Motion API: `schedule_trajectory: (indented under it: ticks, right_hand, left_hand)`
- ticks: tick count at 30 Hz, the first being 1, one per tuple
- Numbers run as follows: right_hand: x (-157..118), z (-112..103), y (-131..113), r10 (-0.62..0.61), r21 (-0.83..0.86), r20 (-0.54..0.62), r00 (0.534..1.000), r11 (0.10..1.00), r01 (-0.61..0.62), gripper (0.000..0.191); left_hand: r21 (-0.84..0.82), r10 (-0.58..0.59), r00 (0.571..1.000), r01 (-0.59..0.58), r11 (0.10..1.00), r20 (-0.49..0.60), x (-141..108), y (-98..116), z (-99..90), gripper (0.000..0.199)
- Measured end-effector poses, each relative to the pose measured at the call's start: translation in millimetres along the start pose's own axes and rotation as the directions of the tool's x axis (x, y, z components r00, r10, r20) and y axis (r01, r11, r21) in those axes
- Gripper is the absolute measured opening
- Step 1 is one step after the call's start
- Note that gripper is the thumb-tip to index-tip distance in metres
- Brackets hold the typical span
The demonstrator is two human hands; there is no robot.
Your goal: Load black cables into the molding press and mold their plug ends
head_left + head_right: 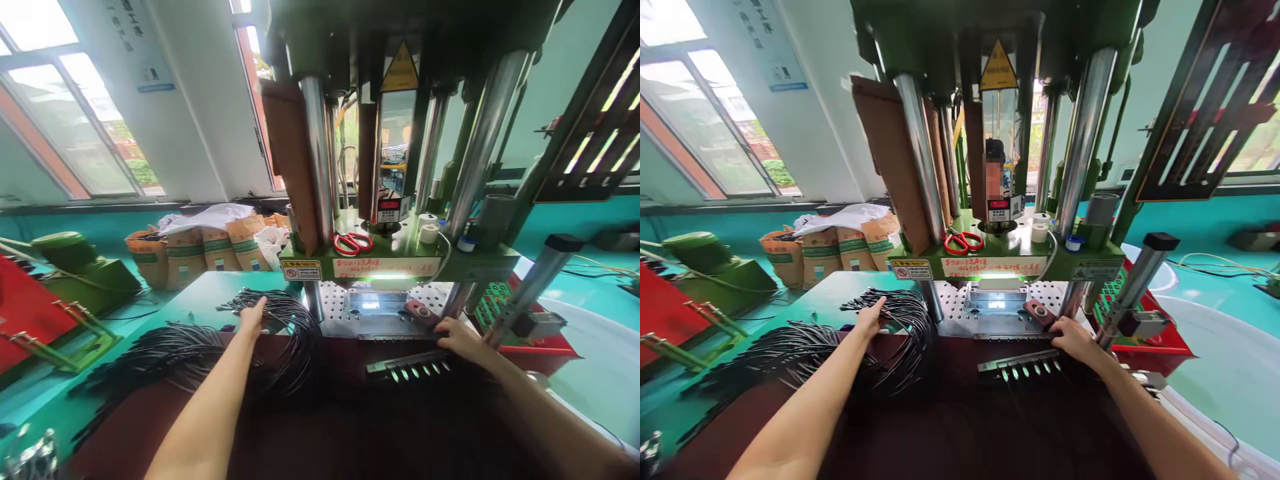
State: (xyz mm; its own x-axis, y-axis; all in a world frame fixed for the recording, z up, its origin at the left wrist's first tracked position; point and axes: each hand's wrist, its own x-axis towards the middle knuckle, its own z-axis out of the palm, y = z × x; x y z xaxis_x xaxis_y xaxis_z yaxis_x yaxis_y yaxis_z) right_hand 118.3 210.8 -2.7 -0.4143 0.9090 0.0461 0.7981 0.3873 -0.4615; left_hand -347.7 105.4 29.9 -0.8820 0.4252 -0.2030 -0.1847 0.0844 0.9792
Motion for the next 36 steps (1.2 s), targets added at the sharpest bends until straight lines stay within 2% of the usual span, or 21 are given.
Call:
schedule_trajectory:
  ticks: [3, 5, 8, 10, 11, 12, 13, 14, 16, 18, 19, 20, 21, 22, 25, 27, 30, 31, 33, 35, 36]
  right_hand:
    - [-7.7, -2.1, -10.2, 0.002, -0.149, -0.009, 1.000, 0.989, -0.003, 0.020]
    - [-17.9, -7.6, -18.9, -0.052, -0.229, -0.024, 0.998, 0.972, 0.045, 0.026]
    - [-36.5, -16.2, -29.7, -0.194, -0.292, 0.071, 0.978, 0.934, 0.206, 0.036]
    - [-46.7, -18.8, -33.2, -0.261, -0.311, 0.173, 0.950, 0.900, 0.304, 0.042]
    - [-50.3, -18.9, -34.0, -0.276, -0.326, 0.209, 0.938, 0.885, 0.333, 0.044]
    - [-52.8, -18.5, -34.6, -0.280, -0.346, 0.233, 0.931, 0.871, 0.349, 0.045]
    - [-54.1, -18.1, -35.3, -0.280, -0.367, 0.250, 0.927, 0.858, 0.359, 0.045]
    - [-54.5, -18.1, -36.2, -0.276, -0.386, 0.266, 0.923, 0.847, 0.365, 0.045]
    - [-53.1, -21.3, -39.9, -0.262, -0.412, 0.306, 0.915, 0.830, 0.376, 0.042]
    - [-50.3, -29.7, -46.1, -0.235, -0.426, 0.348, 0.907, 0.823, 0.376, 0.039]
    - [-49.0, -35.5, -49.9, -0.215, -0.431, 0.365, 0.906, 0.823, 0.369, 0.037]
    - [-47.8, -41.9, -54.0, -0.189, -0.438, 0.374, 0.908, 0.827, 0.352, 0.033]
    - [-46.9, -48.3, -58.2, -0.156, -0.447, 0.375, 0.914, 0.833, 0.325, 0.030]
    - [-46.3, -54.3, -62.2, -0.119, -0.458, 0.365, 0.923, 0.840, 0.289, 0.027]
    - [-46.1, -67.4, -71.8, -0.012, -0.486, 0.286, 0.958, 0.860, 0.156, 0.026]
    - [-45.4, -72.4, -75.8, 0.023, -0.476, 0.216, 0.976, 0.875, 0.084, 0.027]
    - [-38.7, -78.6, -81.2, 0.020, -0.410, 0.127, 0.992, 0.912, 0.034, 0.031]
    - [-34.7, -80.7, -83.5, 0.010, -0.380, 0.105, 0.994, 0.925, 0.031, 0.032]
    - [-24.8, -84.5, -89.0, -0.016, -0.318, 0.076, 0.997, 0.947, 0.040, 0.029]
    - [-14.0, -85.9, -93.8, -0.038, -0.255, 0.060, 0.998, 0.966, 0.052, 0.025]
    - [-8.6, -84.9, -95.1, -0.044, -0.224, 0.055, 0.998, 0.973, 0.055, 0.023]
  left_hand:
    - [0.156, -0.139, 0.983, 0.119, 0.981, 0.124, 9.6, -6.2, -0.9, 0.020]
    - [0.227, -0.173, 0.967, 0.129, 0.965, 0.185, 15.3, -3.8, -8.1, 0.022]
    - [0.278, -0.141, 0.956, 0.066, 0.958, 0.259, 9.4, 3.3, -24.1, 0.016]
    - [0.265, -0.041, 0.945, -0.049, 0.963, 0.323, -14.6, 7.1, -33.1, 0.014]
    - [0.249, 0.027, 0.927, -0.128, 0.960, 0.373, -34.3, 7.9, -36.2, 0.016]
    - [0.222, 0.139, 0.879, -0.264, 0.939, 0.456, -58.8, 7.5, -38.3, 0.020]
    - [0.205, 0.234, 0.803, -0.400, 0.893, 0.548, -87.4, 5.7, -39.5, 0.022]
    - [0.195, 0.268, 0.712, -0.496, 0.846, 0.649, -118.5, 2.5, -40.1, 0.021]
    - [0.156, 0.237, 0.482, -0.643, 0.750, 0.844, -181.2, -8.5, -40.1, 0.018]
    - [0.054, 0.134, 0.185, -0.755, 0.653, 0.974, -233.8, -23.5, -38.8, 0.019]
    - [0.030, 0.083, 0.102, -0.788, 0.614, 0.991, -253.7, -31.5, -37.5, 0.025]
    - [0.011, 0.041, 0.043, -0.814, 0.580, 0.998, -269.1, -39.4, -35.7, 0.033]
    - [0.007, 0.022, 0.022, -0.839, 0.544, 1.000, -280.4, -46.8, -33.4, 0.042]
    - [0.014, 0.027, 0.032, -0.862, 0.507, 0.999, -288.3, -53.6, -30.5, 0.051]
    - [0.040, 0.126, 0.105, -0.898, 0.437, 0.986, -298.8, -69.2, -19.1, 0.071]
    - [0.035, 0.184, 0.128, -0.897, 0.440, 0.975, -300.7, -75.2, -9.3, 0.079]
    - [-0.015, 0.210, 0.100, -0.875, 0.484, 0.972, -300.7, -77.3, 9.9, 0.092]
    - [-0.030, 0.192, 0.084, -0.849, 0.527, 0.978, -300.2, -76.5, 17.9, 0.098]
    - [-0.034, 0.108, 0.058, -0.711, 0.702, 0.992, -298.7, -73.8, 35.9, 0.108]
    - [0.004, 0.003, 0.016, -0.425, 0.905, 1.000, -296.7, -70.4, 55.3, 0.111]
    - [0.031, -0.038, -0.023, -0.249, 0.968, 0.999, -295.8, -68.8, 64.7, 0.110]
